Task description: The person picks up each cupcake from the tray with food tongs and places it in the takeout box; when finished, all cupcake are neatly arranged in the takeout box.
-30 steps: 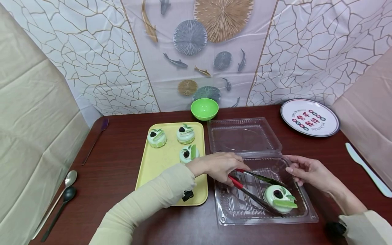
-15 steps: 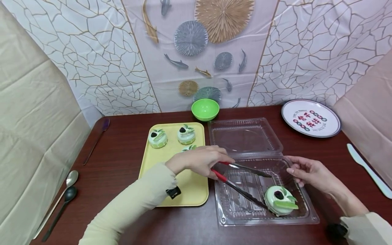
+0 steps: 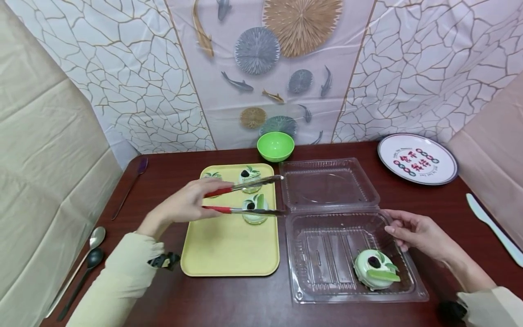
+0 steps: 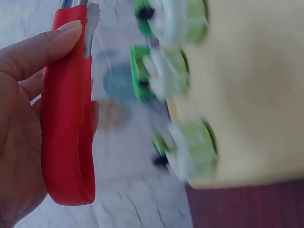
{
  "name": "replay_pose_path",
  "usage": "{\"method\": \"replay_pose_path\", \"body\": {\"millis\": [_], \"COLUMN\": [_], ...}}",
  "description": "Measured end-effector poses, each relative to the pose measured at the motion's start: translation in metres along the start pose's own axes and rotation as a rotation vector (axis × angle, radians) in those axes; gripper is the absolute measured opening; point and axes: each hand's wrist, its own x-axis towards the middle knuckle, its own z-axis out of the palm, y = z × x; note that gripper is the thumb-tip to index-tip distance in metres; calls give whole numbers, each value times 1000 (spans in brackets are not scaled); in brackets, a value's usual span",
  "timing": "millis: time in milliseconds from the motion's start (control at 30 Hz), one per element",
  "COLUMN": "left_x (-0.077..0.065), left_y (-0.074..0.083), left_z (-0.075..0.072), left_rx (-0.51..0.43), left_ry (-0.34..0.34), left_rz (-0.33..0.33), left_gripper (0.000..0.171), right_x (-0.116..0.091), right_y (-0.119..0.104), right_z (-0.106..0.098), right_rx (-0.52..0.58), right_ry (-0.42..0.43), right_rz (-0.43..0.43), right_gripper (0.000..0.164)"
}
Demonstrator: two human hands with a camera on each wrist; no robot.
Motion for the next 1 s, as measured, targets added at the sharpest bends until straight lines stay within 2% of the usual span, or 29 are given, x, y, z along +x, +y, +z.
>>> {"method": "replay_pose_path", "body": {"millis": [167,333,533,633,767,1000], "left_x": [-30,-45,-50,-50,-49,-50], "left_y": [-21,-33,-43,-46,-49,-52], "left_z": [-4,4,18,22,26,30], "left_rx": [-16,-14,-12,-8,-7,8], "left_ry": [40,35,21,17,14,1], "left_rz": [-127,-167,-189,-179,-159,-167], "left_gripper": [67,67,66,65,64,63], "right_x": [-1,-2,-1,0,1,1], "right_y": [1,1,0,0,1,1], "right_z": [-1,-1,0,0,0,0], "right_rx": [8,7,-3,-9,-3,0], "right_ry": [4,9,9,13,14,14], "right_rz": [3,-5,3,6,-8,-4], "right_gripper": [44,46,43,43,45,46]}}
